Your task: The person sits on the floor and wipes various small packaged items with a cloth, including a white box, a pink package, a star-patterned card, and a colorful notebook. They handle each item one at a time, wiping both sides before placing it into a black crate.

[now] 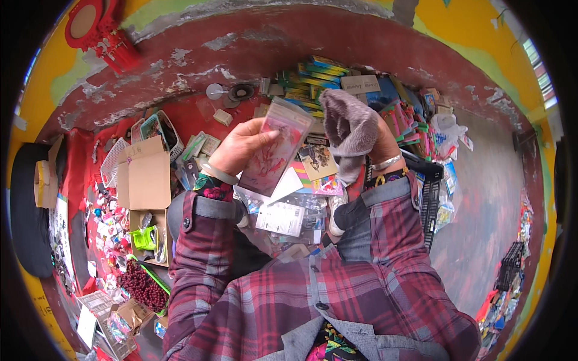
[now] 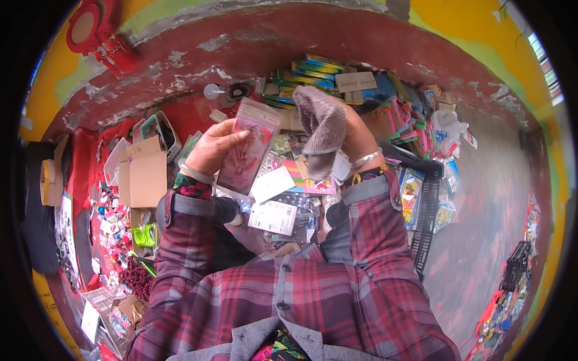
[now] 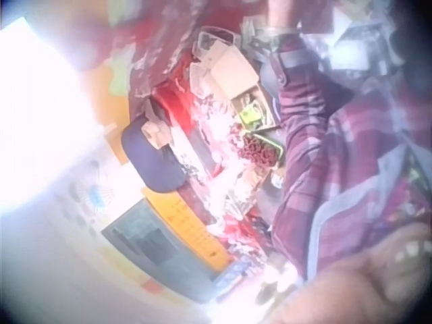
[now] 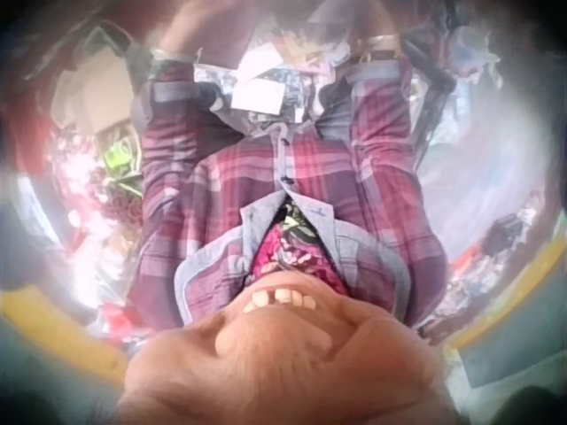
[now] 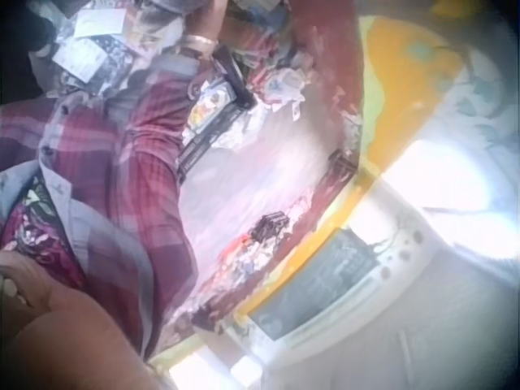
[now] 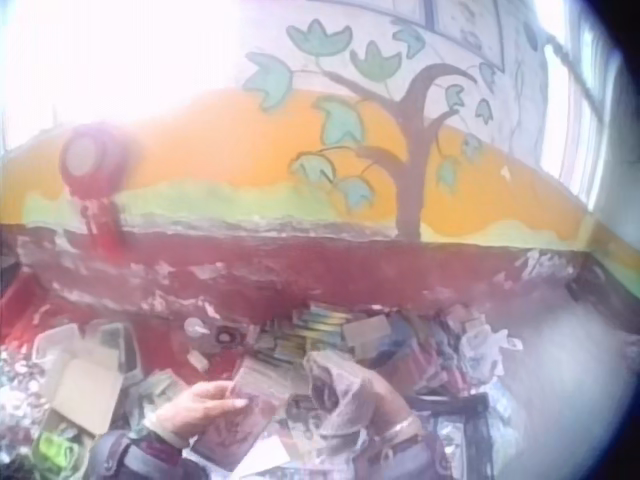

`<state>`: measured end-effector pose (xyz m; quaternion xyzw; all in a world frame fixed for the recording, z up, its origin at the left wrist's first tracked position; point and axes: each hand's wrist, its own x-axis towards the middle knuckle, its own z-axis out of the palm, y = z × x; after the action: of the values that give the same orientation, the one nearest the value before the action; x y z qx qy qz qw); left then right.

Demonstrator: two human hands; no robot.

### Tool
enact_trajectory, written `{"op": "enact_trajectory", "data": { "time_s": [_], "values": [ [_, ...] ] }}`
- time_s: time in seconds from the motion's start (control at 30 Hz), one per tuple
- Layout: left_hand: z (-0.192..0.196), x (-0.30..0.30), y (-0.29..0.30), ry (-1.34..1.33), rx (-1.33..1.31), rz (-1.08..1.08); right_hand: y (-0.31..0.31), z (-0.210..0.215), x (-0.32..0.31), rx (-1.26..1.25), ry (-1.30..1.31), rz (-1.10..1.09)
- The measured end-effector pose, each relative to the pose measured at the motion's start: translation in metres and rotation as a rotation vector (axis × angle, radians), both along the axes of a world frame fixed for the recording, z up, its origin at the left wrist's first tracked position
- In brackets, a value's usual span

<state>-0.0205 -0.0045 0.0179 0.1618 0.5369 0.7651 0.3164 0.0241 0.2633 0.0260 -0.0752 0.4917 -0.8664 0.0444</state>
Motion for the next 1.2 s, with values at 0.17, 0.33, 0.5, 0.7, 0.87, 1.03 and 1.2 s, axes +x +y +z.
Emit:
{"op": "enact_trajectory", "data": {
  "time_s": [0.17, 0.33, 0.5, 0.7, 0.87, 1.03, 1.2],
  "values": [
    [-0.004, 0.01, 0.013, 0.135, -0.251, -0.185, -0.029, 0.005, 0.004, 0.352, 0.009, 0.093],
    [-0.009, 0.009, 0.022, 0.258, -0.365, -0.265, -0.058, -0.018, 0.006, 0.547, 0.157, -0.106],
    [-0.011, 0.007, 0.022, 0.096, -0.195, -0.298, -0.066, -0.013, 0.008, 1.115, 0.557, -0.57],
    [0.0, 0.012, 0.028, 0.147, -0.212, -0.291, -0.062, -0.014, 0.005, 1.074, 0.532, -0.713],
    [-0.007, 0.013, 0.035, 0.165, -0.188, -0.239, -0.061, -0.013, -0.001, 0.922, 0.376, -0.76],
    [-0.01, 0.011, 0.015, 0.066, -0.269, -0.147, -0.007, -0.007, -0.014, 1.222, 0.091, -1.124],
    [0.001, 0.002, 0.002, -0.182, 0.057, 0.044, 0.044, -0.02, -0.016, -0.02, 0.02, -0.783]
  ]
}}
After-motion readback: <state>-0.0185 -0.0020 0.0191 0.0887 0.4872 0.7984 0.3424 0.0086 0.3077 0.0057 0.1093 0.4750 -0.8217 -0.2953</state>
